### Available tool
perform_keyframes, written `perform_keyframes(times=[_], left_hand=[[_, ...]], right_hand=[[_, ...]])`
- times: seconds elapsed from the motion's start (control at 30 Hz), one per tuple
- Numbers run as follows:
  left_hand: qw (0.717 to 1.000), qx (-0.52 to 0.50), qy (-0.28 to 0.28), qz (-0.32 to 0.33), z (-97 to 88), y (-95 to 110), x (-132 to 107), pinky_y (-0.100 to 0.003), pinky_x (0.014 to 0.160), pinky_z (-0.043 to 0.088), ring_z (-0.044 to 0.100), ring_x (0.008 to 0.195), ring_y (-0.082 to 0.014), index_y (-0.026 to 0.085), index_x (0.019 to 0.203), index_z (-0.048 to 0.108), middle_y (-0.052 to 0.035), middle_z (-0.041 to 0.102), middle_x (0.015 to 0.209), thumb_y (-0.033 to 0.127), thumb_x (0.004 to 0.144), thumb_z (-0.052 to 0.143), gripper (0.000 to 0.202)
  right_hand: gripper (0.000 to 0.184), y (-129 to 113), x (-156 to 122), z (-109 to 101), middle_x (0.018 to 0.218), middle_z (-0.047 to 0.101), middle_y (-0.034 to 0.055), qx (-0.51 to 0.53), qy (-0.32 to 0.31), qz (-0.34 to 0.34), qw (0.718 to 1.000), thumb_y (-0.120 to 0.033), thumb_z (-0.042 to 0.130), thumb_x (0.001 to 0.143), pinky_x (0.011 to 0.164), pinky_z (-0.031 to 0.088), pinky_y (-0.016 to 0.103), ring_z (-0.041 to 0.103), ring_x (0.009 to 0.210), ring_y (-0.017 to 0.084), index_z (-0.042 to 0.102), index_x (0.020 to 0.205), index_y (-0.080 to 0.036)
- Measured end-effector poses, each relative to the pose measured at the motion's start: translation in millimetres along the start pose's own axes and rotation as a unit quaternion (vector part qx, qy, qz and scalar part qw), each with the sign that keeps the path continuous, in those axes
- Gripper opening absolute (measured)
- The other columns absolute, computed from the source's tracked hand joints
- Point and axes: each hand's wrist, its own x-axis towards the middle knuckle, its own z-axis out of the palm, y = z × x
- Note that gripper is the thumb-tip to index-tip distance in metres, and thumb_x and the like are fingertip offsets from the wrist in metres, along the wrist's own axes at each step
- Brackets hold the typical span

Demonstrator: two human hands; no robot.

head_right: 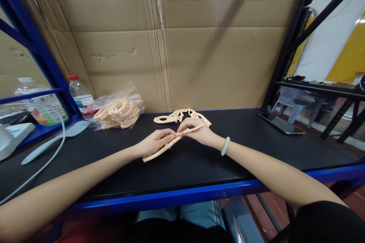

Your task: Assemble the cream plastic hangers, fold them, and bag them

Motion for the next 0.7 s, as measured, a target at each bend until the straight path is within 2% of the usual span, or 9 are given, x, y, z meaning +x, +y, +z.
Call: perform_keyframes(times=[0.1,0.3,0.4,0.53,0.7], left_hand=[[0.994,0.103,0.018,0.043,0.8,2.8,-0.9,-0.024,0.063,0.037,0.049,0.068,-0.0154,0.017,0.087,0.059,-0.0001,0.056,0.071,0.044,0.091,0.037,0.035],[0.986,0.163,0.008,0.044,3.1,4.4,-4.4,-0.024,0.058,0.032,0.044,0.06,-0.0133,0.017,0.077,0.052,0.0027,0.048,0.063,0.04,0.095,0.028,0.038],[0.985,0.164,0.003,0.045,3.1,5.7,-4.9,-0.023,0.058,0.032,0.042,0.059,-0.0125,0.017,0.073,0.047,0.0034,0.045,0.062,0.039,0.095,0.028,0.037],[0.986,0.164,-0.009,0.041,2.8,8.4,-4.7,-0.024,0.058,0.032,0.041,0.059,-0.0127,0.018,0.071,0.045,0.0033,0.044,0.062,0.039,0.094,0.029,0.035],[0.988,0.149,-0.018,0.044,3.2,9.8,-4.5,-0.024,0.059,0.033,0.041,0.059,-0.0127,0.018,0.07,0.044,0.0032,0.043,0.063,0.039,0.094,0.029,0.035]], right_hand=[[0.019,-6.8,0.3,-2.1,0.078,0.067,0.0039,-0.011,-0.01,-0.025,1.0,-0.038,0.065,0.08,0.073,0.048,0.032,0.061,0.074,0.017,0.069,0.079,-0.018],[0.02,-6.9,-1.8,9.3,0.072,0.063,0.003,0.008,0.029,-0.031,0.999,-0.035,0.064,0.082,0.058,0.049,0.029,0.058,0.062,0.014,0.066,0.074,-0.017],[0.017,-7.4,-3.5,12.4,0.072,0.062,0.0037,-0.056,0.038,-0.1,0.993,-0.026,0.058,0.087,0.062,0.049,0.03,0.058,0.065,0.015,0.064,0.074,-0.017],[0.021,-8.2,-6.6,9.9,0.079,0.063,0.0064,-0.157,0.0,-0.201,0.967,-0.014,0.045,0.091,0.066,0.049,0.03,0.058,0.073,0.015,0.062,0.079,-0.017],[0.026,-6.4,-9.0,7.5,0.081,0.062,0.0072,-0.223,-0.02,-0.249,0.942,-0.01,0.037,0.093,0.068,0.048,0.029,0.057,0.076,0.015,0.059,0.082,-0.017]])
